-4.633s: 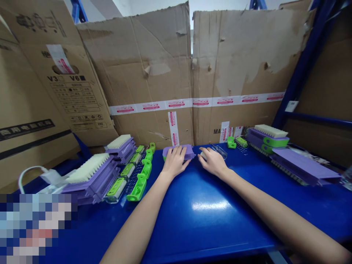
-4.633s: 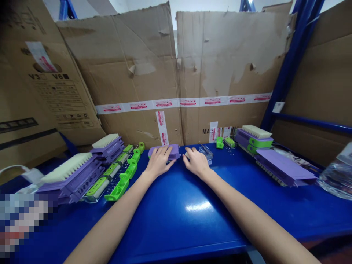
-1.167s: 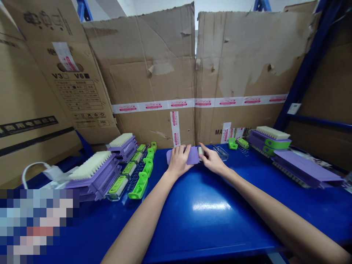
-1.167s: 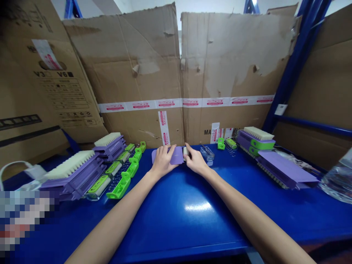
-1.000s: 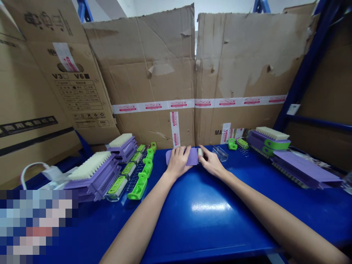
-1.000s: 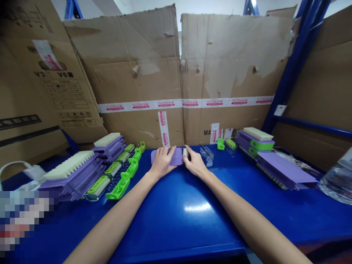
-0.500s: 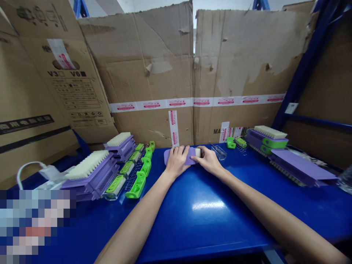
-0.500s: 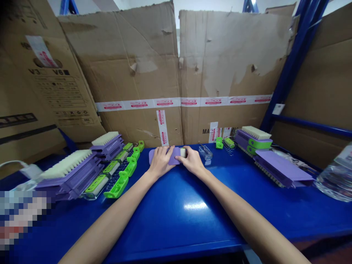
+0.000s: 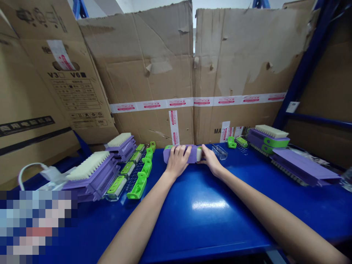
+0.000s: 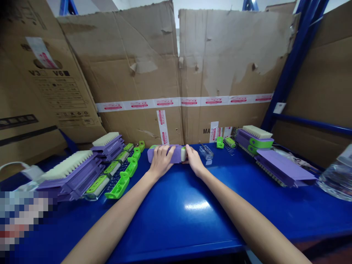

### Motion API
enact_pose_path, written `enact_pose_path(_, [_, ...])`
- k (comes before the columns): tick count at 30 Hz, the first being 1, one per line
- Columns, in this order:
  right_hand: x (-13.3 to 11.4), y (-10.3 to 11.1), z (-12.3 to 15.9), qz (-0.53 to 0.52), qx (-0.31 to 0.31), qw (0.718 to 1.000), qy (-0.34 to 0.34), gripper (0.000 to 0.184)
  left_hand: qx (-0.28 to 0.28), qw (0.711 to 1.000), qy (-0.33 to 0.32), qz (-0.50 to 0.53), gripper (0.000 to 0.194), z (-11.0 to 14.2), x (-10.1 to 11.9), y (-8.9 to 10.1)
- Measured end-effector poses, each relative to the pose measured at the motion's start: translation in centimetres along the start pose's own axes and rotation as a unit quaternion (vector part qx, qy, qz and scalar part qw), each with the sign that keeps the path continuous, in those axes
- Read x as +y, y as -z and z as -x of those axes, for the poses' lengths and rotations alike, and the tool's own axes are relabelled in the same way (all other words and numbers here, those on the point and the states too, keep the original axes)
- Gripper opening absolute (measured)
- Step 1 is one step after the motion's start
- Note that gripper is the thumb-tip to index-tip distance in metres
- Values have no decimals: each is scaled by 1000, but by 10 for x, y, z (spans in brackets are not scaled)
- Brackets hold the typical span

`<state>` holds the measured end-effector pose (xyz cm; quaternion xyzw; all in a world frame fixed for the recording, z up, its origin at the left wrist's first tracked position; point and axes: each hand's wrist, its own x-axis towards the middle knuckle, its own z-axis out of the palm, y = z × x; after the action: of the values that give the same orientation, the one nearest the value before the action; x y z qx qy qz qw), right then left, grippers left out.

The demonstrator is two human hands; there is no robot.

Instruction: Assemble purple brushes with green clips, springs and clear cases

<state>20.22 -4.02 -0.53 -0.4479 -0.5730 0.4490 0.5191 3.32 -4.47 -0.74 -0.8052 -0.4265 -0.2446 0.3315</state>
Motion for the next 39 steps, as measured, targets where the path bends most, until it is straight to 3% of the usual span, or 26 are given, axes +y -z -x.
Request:
enact_pose_path(7, [-14,0,7,-160,-92,971,-150,50,47,998,-14,-29,47,1,0,-3])
enact_pose_path(10, [-21,1,10,-209,-100,953,-197,46,83,995,-25,-47,43,2,-1,-5])
enact_pose_path(17, [-25,2,7,-223,-62,946,-228,37,102,991,-57,-60,40,2,0,-7])
enact_pose_path(22, [-26,6,6,-234,-83,937,-245,34,81,994,-55,-48,42,2,0,-7])
enact_pose_path(28, [-31,9,8,-249,-97,934,-237,34,121,990,-45,-62,38,3,0,-7])
enact_pose_path(39, [-26,4,9,-233,-71,935,-257,39,95,993,-40,-53,43,2,0,-5])
